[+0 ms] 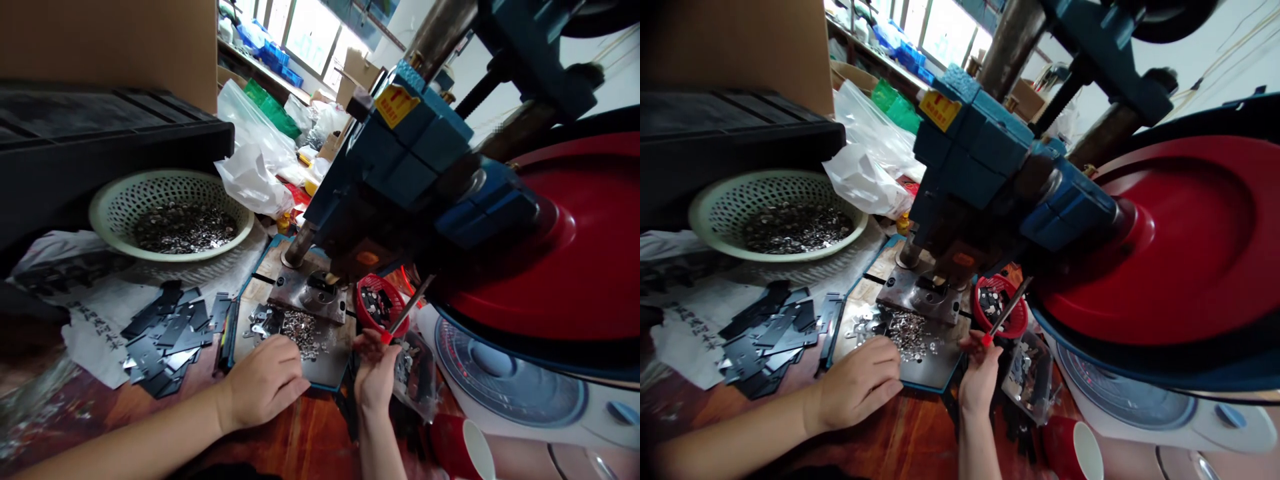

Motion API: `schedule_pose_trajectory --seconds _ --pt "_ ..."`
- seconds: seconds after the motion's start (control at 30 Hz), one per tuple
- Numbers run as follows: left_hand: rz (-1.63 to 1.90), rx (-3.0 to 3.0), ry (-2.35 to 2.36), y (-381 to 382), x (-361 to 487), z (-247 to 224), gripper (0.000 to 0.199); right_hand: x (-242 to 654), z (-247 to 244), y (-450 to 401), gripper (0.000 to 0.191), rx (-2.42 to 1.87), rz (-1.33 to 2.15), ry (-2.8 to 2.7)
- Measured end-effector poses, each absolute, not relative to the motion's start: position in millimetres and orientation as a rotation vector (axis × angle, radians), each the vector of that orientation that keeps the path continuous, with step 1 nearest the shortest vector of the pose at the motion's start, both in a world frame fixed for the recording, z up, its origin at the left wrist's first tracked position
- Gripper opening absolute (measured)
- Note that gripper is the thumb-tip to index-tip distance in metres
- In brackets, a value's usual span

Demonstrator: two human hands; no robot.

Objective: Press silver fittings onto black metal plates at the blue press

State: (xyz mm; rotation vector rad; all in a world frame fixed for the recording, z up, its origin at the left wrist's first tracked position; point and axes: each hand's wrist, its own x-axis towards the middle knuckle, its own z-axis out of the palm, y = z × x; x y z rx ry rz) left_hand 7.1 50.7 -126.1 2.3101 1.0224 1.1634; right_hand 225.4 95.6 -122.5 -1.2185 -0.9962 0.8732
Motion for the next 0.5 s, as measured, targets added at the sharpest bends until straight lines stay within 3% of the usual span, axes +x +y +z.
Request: schedule_pose_trajectory --seconds 0.13,0.33,0.5 --pt "1.162 2.309 1.038 52 8 -124 0.031 217 -114 113 0.041 -1.382 0.809 -1.166" --pt "1.125 2.335 1.022 30 4 -119 0.026 185 -92 171 0.04 -1.404 0.689 -1.604" --pt "1.115 2.317 1.237 11 -46 -119 0.02 175 -94 186 0.029 -1.378 0.727 -1.605"
